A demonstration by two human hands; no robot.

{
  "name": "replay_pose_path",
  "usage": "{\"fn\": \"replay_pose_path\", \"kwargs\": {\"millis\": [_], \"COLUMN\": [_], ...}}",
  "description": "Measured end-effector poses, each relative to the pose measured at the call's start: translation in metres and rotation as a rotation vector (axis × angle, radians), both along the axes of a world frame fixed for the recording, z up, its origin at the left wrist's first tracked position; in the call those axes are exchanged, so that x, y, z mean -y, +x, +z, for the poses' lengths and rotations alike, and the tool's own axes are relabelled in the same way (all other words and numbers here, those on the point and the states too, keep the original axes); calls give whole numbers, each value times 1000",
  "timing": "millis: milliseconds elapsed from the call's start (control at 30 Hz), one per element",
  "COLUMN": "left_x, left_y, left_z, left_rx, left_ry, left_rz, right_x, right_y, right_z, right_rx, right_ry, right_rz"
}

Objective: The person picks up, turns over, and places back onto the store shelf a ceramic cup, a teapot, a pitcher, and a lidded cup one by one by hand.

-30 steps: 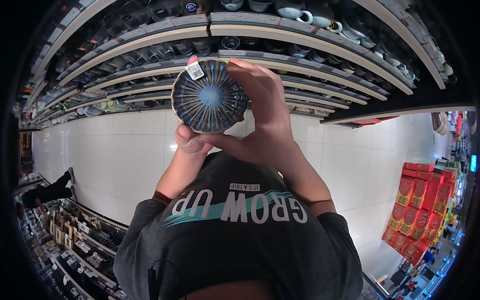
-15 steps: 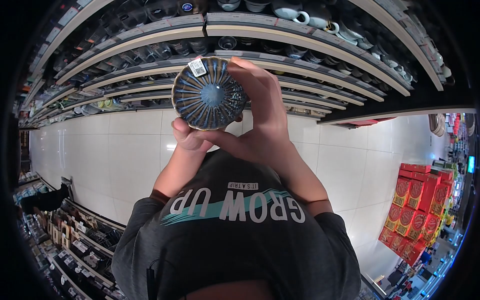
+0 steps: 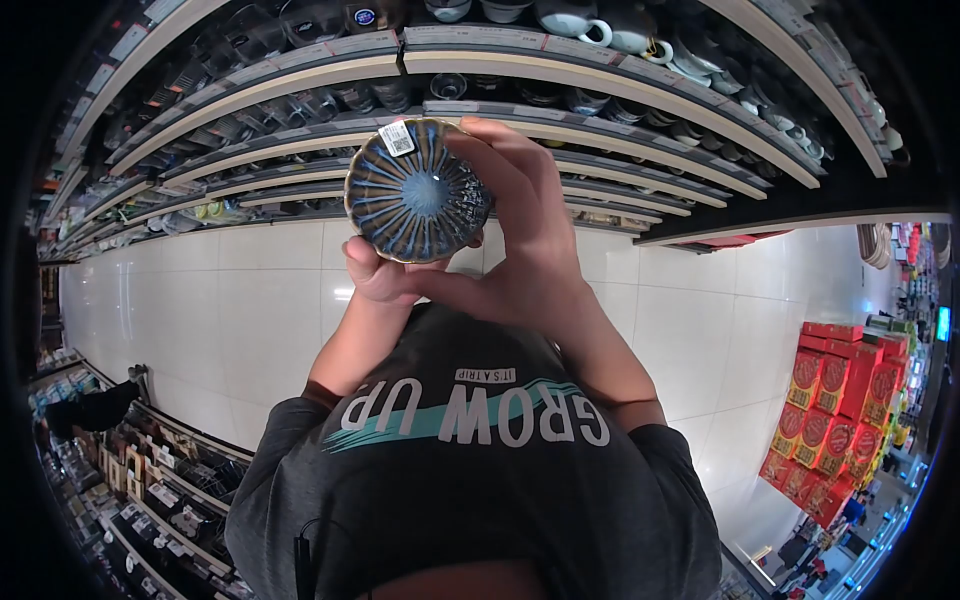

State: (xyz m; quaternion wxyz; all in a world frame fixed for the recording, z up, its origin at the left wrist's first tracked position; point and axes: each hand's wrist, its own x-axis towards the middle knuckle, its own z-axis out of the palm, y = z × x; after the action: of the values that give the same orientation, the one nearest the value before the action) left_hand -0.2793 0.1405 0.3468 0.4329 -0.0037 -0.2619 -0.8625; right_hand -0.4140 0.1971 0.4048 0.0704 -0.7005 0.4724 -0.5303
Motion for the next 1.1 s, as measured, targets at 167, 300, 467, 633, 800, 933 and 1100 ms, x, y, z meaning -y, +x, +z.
{"fn": "replay_pose_path", "kwargs": {"millis": [167, 300, 467, 633, 800, 933, 1100], "left_x": [-1, 0, -2, 4, 6, 5, 5], "left_y": [-4, -4, -6, -2, -1, -4, -5], "left_z": [1, 0, -3, -8, -7, -8, -9], "left_rx": [4, 24, 236, 106, 119, 122, 144], "left_ry": [-16, -104, -178, -204, -199, -219, -217], "left_rz": [-11, -93, -35, -153, -179, -180, -173], "right_x": [3, 15, 15, 14, 15, 16, 16], "right_y": [-18, -26, -30, -29, -35, -34, -36], "right_z": [12, 26, 28, 23, 22, 16, 9], "right_rx": [58, 66, -16, 13, -103, -170, -206], "right_ry": [55, 23, 112, 189, 198, 173, 139], "right_rz": [4, -85, -79, -109, -125, -166, -208]}}
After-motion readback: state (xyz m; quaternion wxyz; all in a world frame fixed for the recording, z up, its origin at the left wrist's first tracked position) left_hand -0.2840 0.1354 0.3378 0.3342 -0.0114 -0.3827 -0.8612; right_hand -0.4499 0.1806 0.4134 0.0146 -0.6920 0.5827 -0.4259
